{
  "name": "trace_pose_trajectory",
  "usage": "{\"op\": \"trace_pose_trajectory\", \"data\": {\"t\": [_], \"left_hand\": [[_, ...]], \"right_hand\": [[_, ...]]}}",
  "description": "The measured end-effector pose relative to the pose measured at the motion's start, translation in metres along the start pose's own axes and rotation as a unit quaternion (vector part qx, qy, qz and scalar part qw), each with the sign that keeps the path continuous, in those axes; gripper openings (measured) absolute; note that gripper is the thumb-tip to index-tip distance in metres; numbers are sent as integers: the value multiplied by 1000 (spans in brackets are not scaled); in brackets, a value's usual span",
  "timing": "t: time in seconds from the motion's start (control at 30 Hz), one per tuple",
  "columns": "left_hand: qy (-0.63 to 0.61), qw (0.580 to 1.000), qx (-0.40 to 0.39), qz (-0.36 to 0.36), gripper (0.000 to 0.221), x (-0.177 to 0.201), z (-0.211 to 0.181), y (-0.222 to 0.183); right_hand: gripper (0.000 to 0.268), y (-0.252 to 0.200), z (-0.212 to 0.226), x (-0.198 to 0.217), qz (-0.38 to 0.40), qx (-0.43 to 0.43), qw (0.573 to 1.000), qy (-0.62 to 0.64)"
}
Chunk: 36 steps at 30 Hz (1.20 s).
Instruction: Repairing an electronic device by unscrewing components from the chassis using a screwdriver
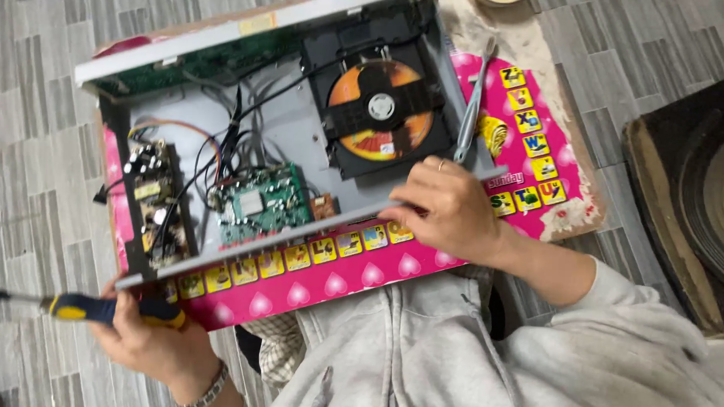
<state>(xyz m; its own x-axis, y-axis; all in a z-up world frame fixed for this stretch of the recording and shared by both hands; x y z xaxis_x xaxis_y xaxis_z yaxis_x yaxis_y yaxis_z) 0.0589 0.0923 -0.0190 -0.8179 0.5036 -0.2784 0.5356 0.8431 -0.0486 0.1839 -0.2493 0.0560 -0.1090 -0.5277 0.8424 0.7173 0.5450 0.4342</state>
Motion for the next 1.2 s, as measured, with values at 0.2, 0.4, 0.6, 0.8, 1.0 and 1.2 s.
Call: {"op": "trace_pose_trajectory", "data": {"t": [0.2, 0.4, 0.6, 0.8, 1.0, 1.2], "left_hand": [[-16, 999, -1, -48, 25, -1, -4, -21], [148, 983, -109, -7, 21, -9, -12, -33], [28, 997, -21, -70, 26, -13, -6, -29], [47, 981, -178, -54, 24, 13, 14, -22], [-39, 990, -128, -43, 21, -8, 5, -26], [-34, 992, -113, -40, 24, -19, -2, -34]], "right_hand": [[14, -22, 16, 14, 18, -29, 999, -3], [21, -28, 19, 32, 91, -10, 996, 0], [32, -33, -1, 52, 92, -39, 994, 52], [24, -60, -83, 50, -2, -250, 968, -18], [42, -60, -208, 35, -43, -353, 931, 81], [56, 23, -319, 16, -73, -468, 873, 119]]}}
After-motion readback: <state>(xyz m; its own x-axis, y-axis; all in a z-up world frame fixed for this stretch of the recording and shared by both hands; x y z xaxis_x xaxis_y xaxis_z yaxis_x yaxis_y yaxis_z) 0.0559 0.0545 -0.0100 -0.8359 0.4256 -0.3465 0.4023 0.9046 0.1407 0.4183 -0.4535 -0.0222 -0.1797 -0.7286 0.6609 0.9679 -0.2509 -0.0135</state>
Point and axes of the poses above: each hand's wrist, its own y-axis towards the middle knuckle, its own x-axis out of the back of the hand, z = x × y, the point moved 3 cm from there along y, towards the middle knuckle, and after that the axes turned 10 degrees about -y, right-handed, at the moved point
